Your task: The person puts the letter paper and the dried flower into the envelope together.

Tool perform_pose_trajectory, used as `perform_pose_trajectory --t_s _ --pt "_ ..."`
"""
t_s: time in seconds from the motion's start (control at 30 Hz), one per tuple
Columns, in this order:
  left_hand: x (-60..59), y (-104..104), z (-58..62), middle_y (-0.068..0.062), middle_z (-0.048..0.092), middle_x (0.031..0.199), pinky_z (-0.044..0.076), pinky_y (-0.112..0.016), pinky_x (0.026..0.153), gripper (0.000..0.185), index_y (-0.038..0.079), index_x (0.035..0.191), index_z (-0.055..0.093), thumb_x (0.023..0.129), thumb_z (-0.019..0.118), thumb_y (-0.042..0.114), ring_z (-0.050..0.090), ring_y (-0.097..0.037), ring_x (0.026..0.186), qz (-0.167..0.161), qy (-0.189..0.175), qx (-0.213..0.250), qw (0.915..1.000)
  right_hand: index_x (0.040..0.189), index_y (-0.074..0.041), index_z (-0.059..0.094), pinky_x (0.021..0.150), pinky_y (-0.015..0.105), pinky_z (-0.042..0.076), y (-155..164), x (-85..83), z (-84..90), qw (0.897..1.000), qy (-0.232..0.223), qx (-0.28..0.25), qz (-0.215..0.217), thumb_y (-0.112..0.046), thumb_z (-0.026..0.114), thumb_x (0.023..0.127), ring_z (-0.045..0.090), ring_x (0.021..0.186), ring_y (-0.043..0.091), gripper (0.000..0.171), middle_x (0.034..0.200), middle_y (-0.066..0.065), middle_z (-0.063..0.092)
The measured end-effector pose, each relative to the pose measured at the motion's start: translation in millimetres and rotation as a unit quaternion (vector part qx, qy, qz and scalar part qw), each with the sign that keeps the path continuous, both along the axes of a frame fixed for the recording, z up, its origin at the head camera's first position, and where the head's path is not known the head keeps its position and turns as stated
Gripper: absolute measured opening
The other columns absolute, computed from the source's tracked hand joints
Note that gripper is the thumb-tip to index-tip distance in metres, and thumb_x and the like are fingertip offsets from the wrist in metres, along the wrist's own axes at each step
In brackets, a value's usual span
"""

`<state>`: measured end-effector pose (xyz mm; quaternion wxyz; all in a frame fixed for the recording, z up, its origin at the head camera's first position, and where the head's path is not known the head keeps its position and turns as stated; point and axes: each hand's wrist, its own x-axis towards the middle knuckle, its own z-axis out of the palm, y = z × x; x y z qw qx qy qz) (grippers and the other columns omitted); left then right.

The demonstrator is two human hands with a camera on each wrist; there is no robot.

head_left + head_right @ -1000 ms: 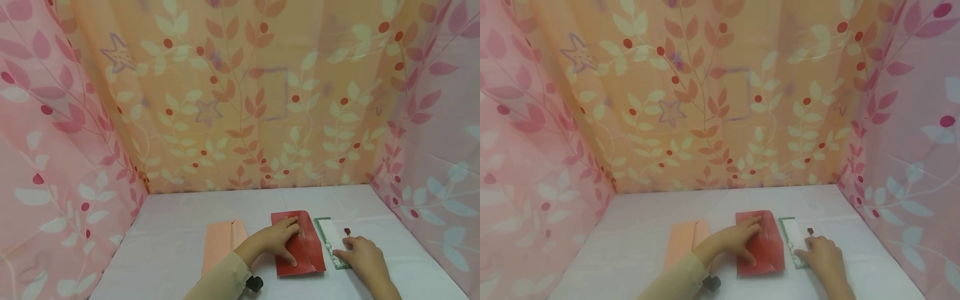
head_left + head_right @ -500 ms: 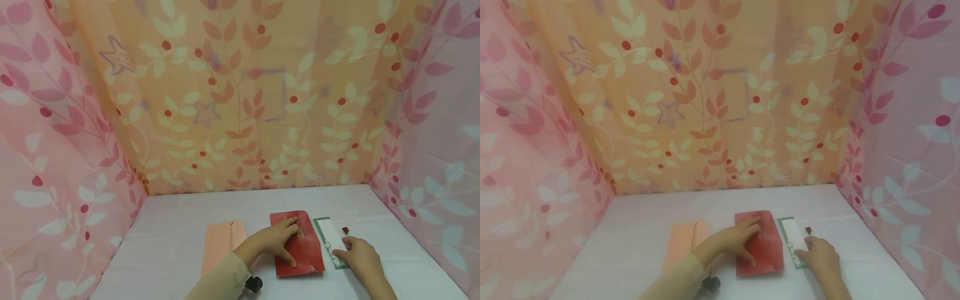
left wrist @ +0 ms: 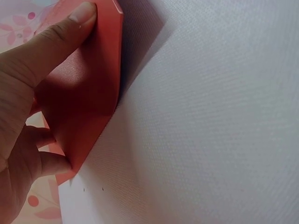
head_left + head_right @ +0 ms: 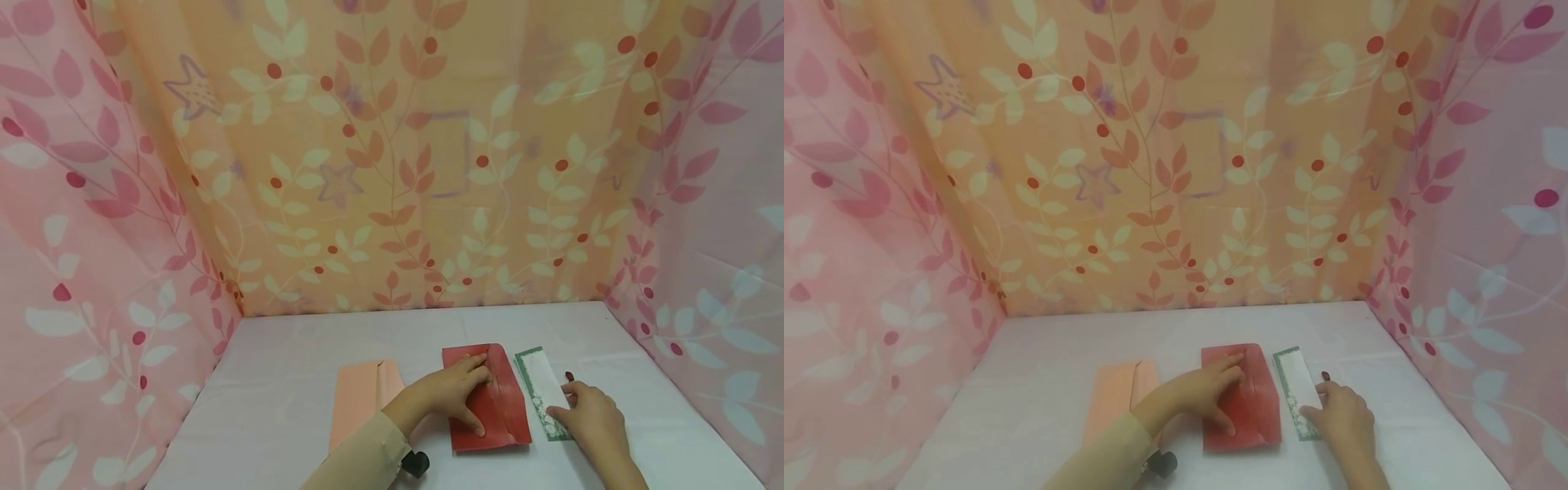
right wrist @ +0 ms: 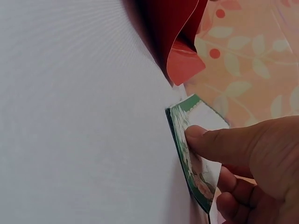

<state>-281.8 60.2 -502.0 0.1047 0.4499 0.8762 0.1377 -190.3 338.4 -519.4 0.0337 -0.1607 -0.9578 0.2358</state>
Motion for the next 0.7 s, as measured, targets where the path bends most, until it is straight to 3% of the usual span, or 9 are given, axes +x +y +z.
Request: perform_pose_trajectory --t_s 0.27,0.43,0.63,0.7 --pt "0.1 0.8 1.5 0.004 0.017 0.171 0.036 -0.037 0.119 0.076 0.036 0.128 0.047 0.069 0.086 0.064 0.021 -0.023 0.157 -0.005 -0.001 0.0 1.0 0.111 -0.002 0.07 0.069 0.049 0.051 12.3 7.3 7.2 0.999 0.027 -0.012 0.028 -0.045 0.076 0.089 0.065 0.082 0.025 0.049 0.09 0.009 0.071" --pt "0.7 1.2 1.8 0.004 0.017 0.171 0.037 -0.037 0.118 0.075 0.038 0.127 0.046 0.069 0.086 0.063 0.021 -0.024 0.157 0.001 -0.005 -0.003 1.0 0.112 -0.002 0.072 0.077 0.052 0.052 18.5 7.3 6.3 0.997 0.018 -0.065 0.03 -0.046 0.067 0.096 0.065 0.091 0.029 0.047 0.098 0.014 0.073" --pt "0.7 1.6 2.3 0.004 0.017 0.171 0.038 -0.038 0.118 0.075 0.038 0.127 0.047 0.068 0.086 0.063 0.022 -0.024 0.157 0.003 -0.011 -0.007 0.9999 0.111 0.0 0.071 0.064 0.034 0.044 18.8 8.5 3.1 0.987 -0.04 -0.144 0.057 -0.037 0.068 0.097 0.057 0.068 0.018 0.04 0.072 0.002 0.061" --pt "0.3 1.8 2.3 0.004 0.017 0.171 0.038 -0.038 0.118 0.073 0.038 0.125 0.047 0.068 0.087 0.062 0.021 -0.025 0.157 0.003 -0.011 -0.009 0.9999 0.111 0.001 0.07 0.062 0.032 0.043 18.4 9.6 4.2 0.985 -0.041 -0.158 0.061 -0.036 0.069 0.097 0.056 0.065 0.017 0.04 0.069 0.0 0.058"
